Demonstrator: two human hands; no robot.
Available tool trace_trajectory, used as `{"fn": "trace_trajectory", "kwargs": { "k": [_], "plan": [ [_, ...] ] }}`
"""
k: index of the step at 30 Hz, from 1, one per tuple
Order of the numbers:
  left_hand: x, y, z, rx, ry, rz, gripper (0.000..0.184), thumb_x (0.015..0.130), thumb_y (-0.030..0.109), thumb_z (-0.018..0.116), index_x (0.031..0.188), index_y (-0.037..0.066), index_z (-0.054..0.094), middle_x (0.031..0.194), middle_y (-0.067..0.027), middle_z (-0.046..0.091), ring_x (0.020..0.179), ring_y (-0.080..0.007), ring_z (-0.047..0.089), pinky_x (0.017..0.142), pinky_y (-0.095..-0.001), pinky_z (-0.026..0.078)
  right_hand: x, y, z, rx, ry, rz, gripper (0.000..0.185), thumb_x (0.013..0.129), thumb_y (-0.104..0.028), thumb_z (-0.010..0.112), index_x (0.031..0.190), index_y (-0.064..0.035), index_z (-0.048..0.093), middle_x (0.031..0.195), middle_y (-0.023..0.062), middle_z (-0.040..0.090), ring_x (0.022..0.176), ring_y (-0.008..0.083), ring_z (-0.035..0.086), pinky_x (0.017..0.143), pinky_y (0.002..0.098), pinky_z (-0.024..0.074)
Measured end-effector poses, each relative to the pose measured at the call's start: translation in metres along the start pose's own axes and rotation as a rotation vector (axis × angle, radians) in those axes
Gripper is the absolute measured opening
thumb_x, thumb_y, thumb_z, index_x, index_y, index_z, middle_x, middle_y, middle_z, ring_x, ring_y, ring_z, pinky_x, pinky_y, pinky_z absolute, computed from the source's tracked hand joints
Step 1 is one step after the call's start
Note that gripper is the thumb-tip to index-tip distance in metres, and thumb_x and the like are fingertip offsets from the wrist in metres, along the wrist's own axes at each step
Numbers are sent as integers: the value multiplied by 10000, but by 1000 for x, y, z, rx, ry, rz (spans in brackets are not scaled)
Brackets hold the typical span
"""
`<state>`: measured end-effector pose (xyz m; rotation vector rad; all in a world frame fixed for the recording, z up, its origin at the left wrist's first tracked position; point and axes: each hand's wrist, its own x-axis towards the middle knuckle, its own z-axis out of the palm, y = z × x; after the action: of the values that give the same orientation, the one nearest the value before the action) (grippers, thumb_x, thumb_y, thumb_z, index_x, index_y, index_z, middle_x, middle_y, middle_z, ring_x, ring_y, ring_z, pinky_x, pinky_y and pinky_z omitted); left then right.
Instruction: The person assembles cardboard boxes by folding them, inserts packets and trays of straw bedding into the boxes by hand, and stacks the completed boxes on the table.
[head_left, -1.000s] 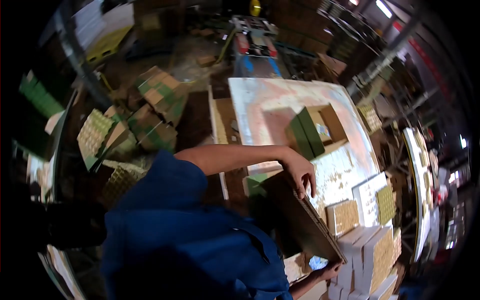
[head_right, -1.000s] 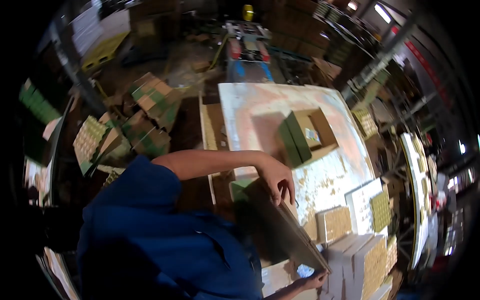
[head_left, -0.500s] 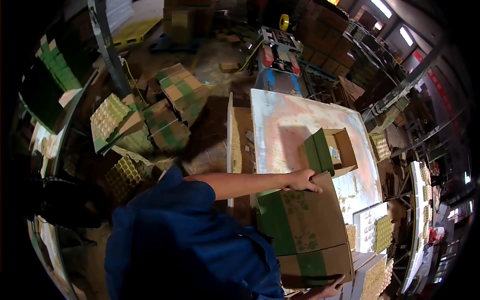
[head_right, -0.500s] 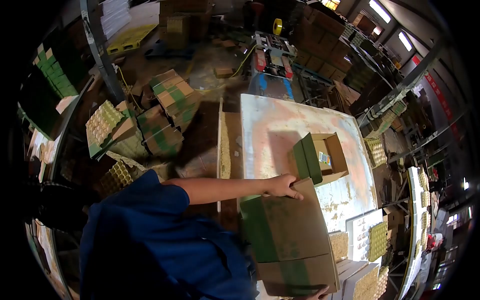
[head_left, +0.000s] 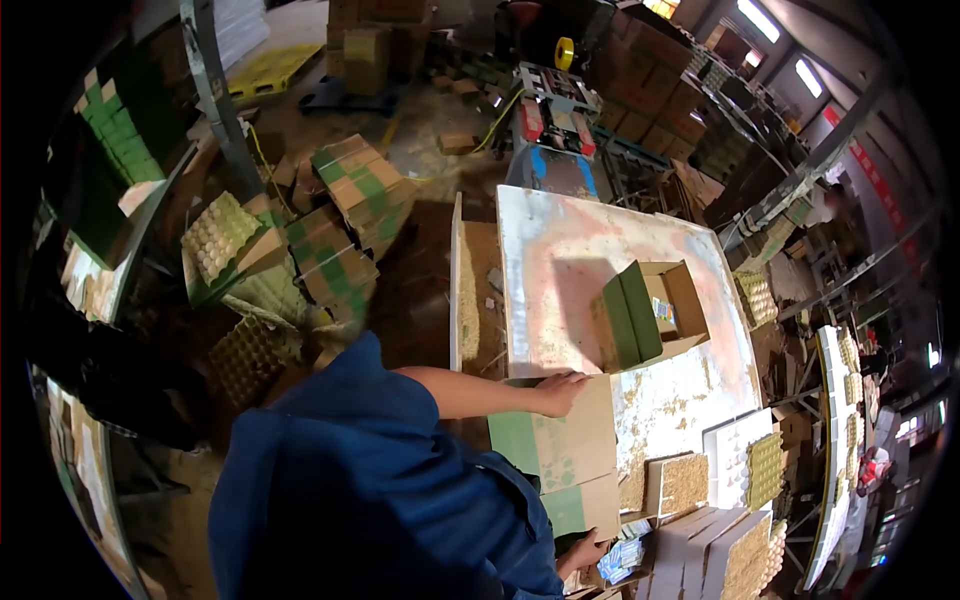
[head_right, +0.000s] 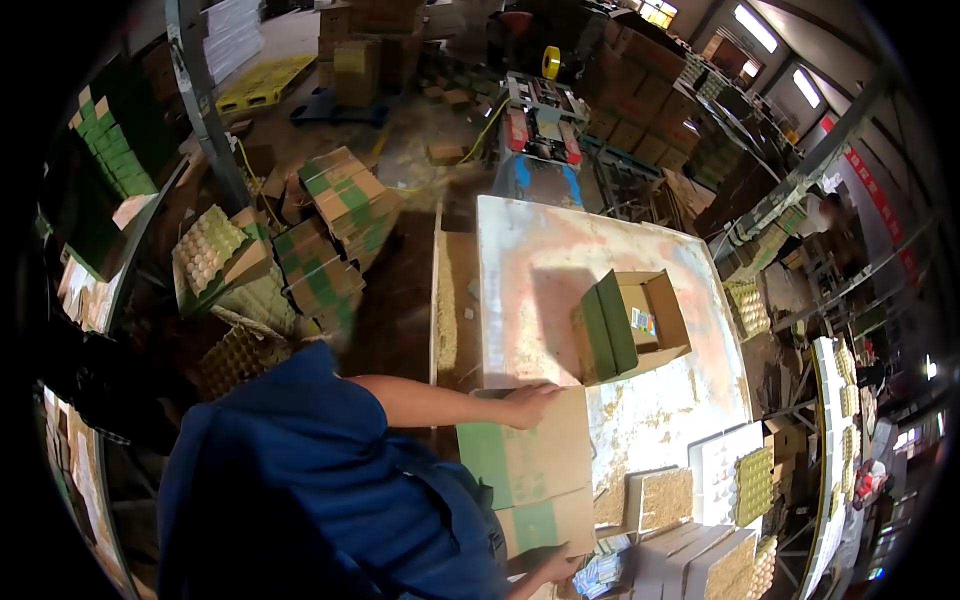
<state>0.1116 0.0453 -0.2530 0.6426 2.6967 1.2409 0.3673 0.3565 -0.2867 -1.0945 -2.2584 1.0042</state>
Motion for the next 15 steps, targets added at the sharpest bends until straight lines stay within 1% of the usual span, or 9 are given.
{"fn": "trace_trajectory", "kwargs": {
  "k": [3, 6, 8, 9, 11, 12, 13, 14, 15],
  "plan": [
    [-14, 8, -7, 57, 115, -72, 585, 757, 37, 560, 1330, -5, 449, 1416, -160, 411, 1297, -325, 413, 1091, -389, 347, 1, 13, -3, 140, -44, 30, 478, 825, -12, 633, 1279, 97, 529, 1243, 238, 607, 1097, 306, 602, 940, 353, 454],
    [-9, -8, -1, -85, 209, -74, 487, 754, 48, 592, 1238, 10, 550, 1314, -156, 512, 1248, -302, 469, 1059, -376, 380, -9, -22, -14, 256, -60, 127, 512, 816, 40, 614, 1308, 112, 489, 1262, 237, 593, 1107, 298, 595, 955, 355, 447],
    [-1, -13, -2, -254, 248, -106, 358, 738, 75, 658, 1091, 25, 645, 1159, -156, 605, 1145, -298, 555, 978, -377, 449, -21, -57, -27, 388, -64, 62, 552, 810, 77, 601, 1338, 123, 444, 1261, 233, 591, 1102, 285, 591, 959, 359, 445],
    [1, -10, -5, -255, 249, -101, 358, 738, 75, 658, 1091, 25, 645, 1159, -156, 605, 1145, -298, 555, 978, -377, 449, -22, -61, -29, 390, -18, 10, 573, 810, 59, 610, 1349, 122, 428, 1272, 226, 582, 1100, 283, 586, 960, 360, 443],
    [-3, 16, -31, -380, 321, -177, 281, 723, 99, 716, 992, 27, 678, 984, -137, 653, 964, -268, 633, 862, -357, 500, -24, -85, -45, 376, 32, 29, 570, 814, 66, 609, 1354, 110, 433, 1282, 203, 569, 1099, 265, 574, 943, 344, 456],
    [-1, 24, -43, -384, 322, -176, 281, 723, 99, 716, 992, 27, 678, 984, -137, 653, 964, -268, 633, 862, -357, 500, -24, -91, -50, 360, 76, 50, 567, 818, 74, 608, 1359, 97, 438, 1292, 179, 556, 1098, 248, 562, 926, 328, 468],
    [4, 31, -54, -516, 304, -177, 294, 720, 110, 737, 992, 21, 670, 952, -124, 656, 900, -239, 635, 829, -339, 502, -15, -82, -56, 303, 131, 10, 567, 818, 68, 617, 1359, 86, 446, 1280, 177, 560, 1080, 249, 558, 930, 344, 468],
    [7, 40, -66, -649, 284, -177, 310, 717, 121, 758, 993, 14, 663, 919, -110, 658, 836, -210, 637, 795, -321, 504, -2, -70, -64, 428, 127, -115, 546, 830, 27, 633, 1347, 75, 465, 1269, 181, 562, 1064, 245, 560, 930, 353, 472],
    [6, 54, -80, -718, 316, -80, 302, 746, 120, 752, 1012, 17, 652, 858, -76, 650, 779, -162, 612, 772, -296, 490, 15, -62, -78, 360, 95, -219, 571, 838, -18, 627, 1371, 60, 439, 1281, 190, 549, 1076, 263, 560, 932, 380, 475]
  ]
}}
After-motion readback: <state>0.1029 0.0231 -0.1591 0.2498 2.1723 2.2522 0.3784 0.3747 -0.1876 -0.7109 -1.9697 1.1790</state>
